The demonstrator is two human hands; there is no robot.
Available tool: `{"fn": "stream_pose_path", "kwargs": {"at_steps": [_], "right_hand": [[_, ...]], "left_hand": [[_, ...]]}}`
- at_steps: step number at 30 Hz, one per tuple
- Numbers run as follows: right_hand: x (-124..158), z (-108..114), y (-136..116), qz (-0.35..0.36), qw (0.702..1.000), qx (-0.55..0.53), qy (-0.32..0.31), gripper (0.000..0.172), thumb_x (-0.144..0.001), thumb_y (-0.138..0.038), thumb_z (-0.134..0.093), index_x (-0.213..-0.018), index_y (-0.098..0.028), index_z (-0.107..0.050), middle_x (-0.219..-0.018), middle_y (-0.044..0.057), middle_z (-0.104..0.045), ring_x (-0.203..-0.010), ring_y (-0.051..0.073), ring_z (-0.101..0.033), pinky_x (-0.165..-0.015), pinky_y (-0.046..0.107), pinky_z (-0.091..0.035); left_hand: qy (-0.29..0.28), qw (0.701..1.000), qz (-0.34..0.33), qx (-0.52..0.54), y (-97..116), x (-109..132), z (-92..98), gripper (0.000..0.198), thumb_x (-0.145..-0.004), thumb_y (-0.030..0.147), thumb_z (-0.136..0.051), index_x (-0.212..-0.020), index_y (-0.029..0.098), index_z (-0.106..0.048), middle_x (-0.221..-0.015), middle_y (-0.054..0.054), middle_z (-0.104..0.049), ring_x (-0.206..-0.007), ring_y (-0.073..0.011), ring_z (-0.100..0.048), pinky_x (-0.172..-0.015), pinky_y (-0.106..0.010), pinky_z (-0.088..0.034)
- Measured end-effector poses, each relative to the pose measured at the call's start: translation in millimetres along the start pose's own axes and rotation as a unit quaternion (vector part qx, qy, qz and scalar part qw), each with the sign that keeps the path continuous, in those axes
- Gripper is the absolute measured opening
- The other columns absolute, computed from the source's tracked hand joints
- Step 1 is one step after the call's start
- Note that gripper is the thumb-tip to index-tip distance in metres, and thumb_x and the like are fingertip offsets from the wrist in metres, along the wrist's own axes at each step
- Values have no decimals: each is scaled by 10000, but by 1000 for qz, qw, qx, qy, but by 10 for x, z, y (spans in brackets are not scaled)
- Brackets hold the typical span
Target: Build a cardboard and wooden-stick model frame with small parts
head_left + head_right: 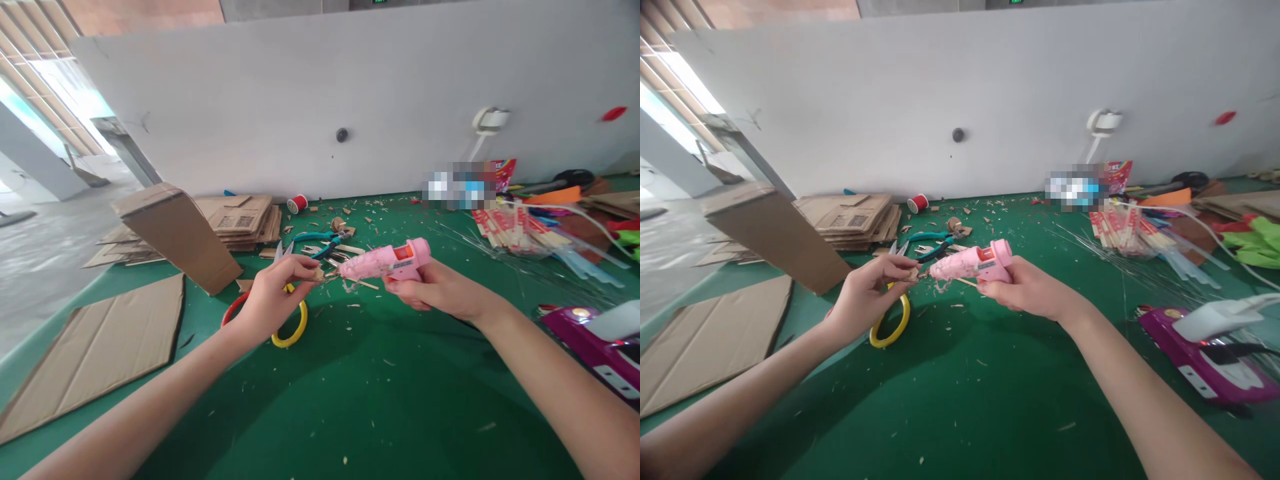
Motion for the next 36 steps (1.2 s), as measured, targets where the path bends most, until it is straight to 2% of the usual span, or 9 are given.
{"fn": "stream_pose_path", "kwargs": {"at_steps": [12,36], "right_hand": [[-1,50,41,-9,999,39,16,246,-825,-415,-549,-725,-204,-471,-535,-69,-359,-467,76,-314,-438,242,-265],[7,77,72,-8,998,60,18,255,-848,-422,-521,-712,-215,-459,-512,-66,-367,-465,91,-326,-451,252,-281]], "left_hand": [[-11,1000,-10,-26,-5,12,-33,45,-843,202,-579,-804,181,-586,-984,-83,-669,-905,-177,-651,-753,-314,-556],[-9,998,-42,-36,42,15,-43,26,-847,187,-580,-825,180,-591,-1013,-88,-668,-925,-171,-649,-782,-321,-558]]}}
Point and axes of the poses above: each hand's wrist, its own x-axis away from the middle knuckle, its own z-axis out of the back of the hand, y = z × x, the point moved 9 cm from there along -x, towards the middle knuckle
